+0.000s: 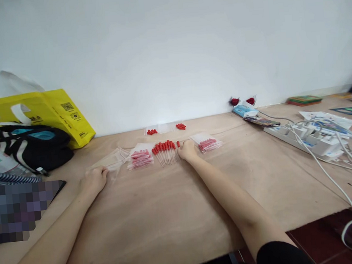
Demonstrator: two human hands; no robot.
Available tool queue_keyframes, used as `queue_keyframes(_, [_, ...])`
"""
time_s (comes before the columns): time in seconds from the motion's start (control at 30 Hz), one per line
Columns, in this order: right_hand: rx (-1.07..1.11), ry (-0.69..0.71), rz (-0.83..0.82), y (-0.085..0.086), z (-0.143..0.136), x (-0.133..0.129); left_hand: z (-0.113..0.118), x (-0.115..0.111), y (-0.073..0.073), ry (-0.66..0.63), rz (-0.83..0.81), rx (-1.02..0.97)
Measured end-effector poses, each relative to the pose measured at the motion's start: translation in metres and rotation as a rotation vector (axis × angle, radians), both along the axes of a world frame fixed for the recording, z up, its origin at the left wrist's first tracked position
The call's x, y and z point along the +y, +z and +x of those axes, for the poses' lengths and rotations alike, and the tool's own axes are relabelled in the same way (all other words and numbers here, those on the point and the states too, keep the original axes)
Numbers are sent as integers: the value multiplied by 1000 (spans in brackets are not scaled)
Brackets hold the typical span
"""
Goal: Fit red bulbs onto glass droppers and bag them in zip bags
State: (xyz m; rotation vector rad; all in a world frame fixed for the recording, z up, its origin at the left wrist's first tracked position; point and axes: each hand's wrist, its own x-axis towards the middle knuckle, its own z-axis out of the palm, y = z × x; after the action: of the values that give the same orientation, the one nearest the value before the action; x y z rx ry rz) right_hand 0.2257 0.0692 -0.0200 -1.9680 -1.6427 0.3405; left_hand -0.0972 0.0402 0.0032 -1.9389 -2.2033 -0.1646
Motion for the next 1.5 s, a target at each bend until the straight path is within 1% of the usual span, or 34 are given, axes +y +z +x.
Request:
queue_keyframes(0.1, [-49,10,-47,3,-5,9,-2,-1,1,-1,16,-5])
queue_keyframes(0.2, [-85,33,-60,3,-8,8,-5,-4,7,-4,38,-21])
queue_keyframes(0.27, [-101,46,-48,3,-7,4,-7,-9,15,-56,93,-39])
queue_keyframes(0.33, [-113,46,-31,2,-2,-2,-6,-16,26,-138,141,-54])
queue_keyframes(0.4, [-101,56,11,3,6,-11,-1,-24,37,-248,198,-96])
queue_keyframes(0.43, [-69,77,44,3,12,-15,4,-28,43,-340,247,-150])
queue_keyframes(0.47, [-11,108,79,3,19,-20,12,-33,47,-453,288,-221])
queue_keyframes(0.53, [193,180,119,4,33,-30,33,-42,49,-659,276,-342])
queue_keyframes(0.6, [455,227,86,4,45,-41,60,-50,41,-895,210,-446])
queue_keyframes(0.67, [681,242,33,3,51,-51,87,-55,25,-1125,123,-460])
queue_keyframes(0.7, [765,245,23,2,53,-56,98,-56,15,-1217,68,-449])
queue_keyframes(0.73, [831,245,26,0,53,-61,107,-57,5,-1276,19,-444])
queue_keyframes(0.8, [929,237,56,-5,51,-69,119,-58,-8,-1339,-72,-411])
queue_keyframes(0.87, [1001,225,92,-12,48,-74,120,-60,-12,-1281,-127,-403])
queue_keyframes(0.97, [1087,222,147,-18,43,-79,109,-67,-4,-1133,-244,-383])
queue_keyframes(1.03, [1144,235,165,-20,39,-82,99,-74,1,-1086,-320,-345])
queue_keyframes(1.1, [1196,263,161,-21,33,-86,93,-79,0,-1058,-360,-309])
queue_keyframes(1.2, [1231,308,159,-23,24,-92,88,-81,-8,-1026,-373,-294])
queue_keyframes(1.33, [1229,336,176,-25,16,-98,89,-77,-19,-1028,-327,-322])
queue_keyframes(1.4, [1225,346,178,-25,15,-99,91,-76,-20,-1019,-306,-340])
queue_keyframes(1.5, [1247,351,170,-24,15,-100,99,-79,-16,-980,-314,-353])
